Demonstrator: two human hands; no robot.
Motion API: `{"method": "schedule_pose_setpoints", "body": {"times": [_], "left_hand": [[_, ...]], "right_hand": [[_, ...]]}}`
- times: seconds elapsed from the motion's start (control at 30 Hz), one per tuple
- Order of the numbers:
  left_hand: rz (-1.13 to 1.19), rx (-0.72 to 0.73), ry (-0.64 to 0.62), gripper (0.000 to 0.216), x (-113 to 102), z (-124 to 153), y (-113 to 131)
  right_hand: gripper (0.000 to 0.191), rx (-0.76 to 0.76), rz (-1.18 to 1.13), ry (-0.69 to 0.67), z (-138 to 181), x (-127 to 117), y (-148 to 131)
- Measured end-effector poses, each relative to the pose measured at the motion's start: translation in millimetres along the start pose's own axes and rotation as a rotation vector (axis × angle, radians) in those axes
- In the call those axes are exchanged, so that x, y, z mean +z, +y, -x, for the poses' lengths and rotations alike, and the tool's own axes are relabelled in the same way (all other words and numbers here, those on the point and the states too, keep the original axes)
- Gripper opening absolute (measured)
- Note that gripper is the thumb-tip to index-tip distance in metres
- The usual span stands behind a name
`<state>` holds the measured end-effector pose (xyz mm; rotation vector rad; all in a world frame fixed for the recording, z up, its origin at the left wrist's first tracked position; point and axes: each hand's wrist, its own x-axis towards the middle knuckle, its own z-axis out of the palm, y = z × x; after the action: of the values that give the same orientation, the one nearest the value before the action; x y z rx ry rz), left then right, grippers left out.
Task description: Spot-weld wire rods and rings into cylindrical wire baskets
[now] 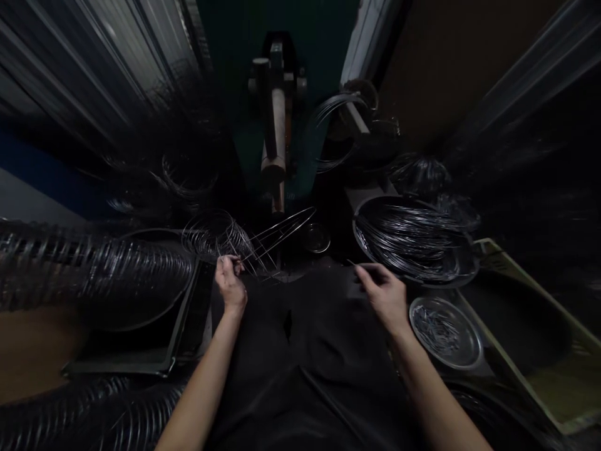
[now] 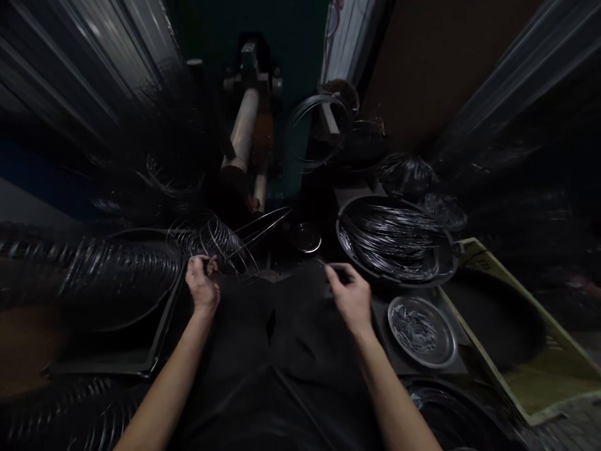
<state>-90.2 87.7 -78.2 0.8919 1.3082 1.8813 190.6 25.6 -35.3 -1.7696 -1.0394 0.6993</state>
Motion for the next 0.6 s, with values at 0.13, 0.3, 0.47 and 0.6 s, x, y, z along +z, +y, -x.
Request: {"method": "schedule_pose_setpoints", "body": {"times": [0.13,0.3,0.47,0.6], "left_hand": [[0.014,0.000,-0.003,0.035,-8.3,-3.9,-7.0],[0.009,-0.020,-0.043,0.034,-7.0,-1.6,-11.8],[-0.008,-0.028,-0.162,0.033,0.7,1.1,-4.1],[-0.042,-0.018,-0.186,0.032,-2.6,-1.5,2.9]], "right_hand": [[0.044,0.013,0.600,0.420,9.2,-94.9,89.3],[0.039,0.077,1.012,0.202,-0.2,-140.4,145.0],[0.041,-0.711,0.734,0.059,-27.4,-42.3,28.6],[0.052,-1.065,0.789,-0.210,-56.0,18.9,-50.3]]}}
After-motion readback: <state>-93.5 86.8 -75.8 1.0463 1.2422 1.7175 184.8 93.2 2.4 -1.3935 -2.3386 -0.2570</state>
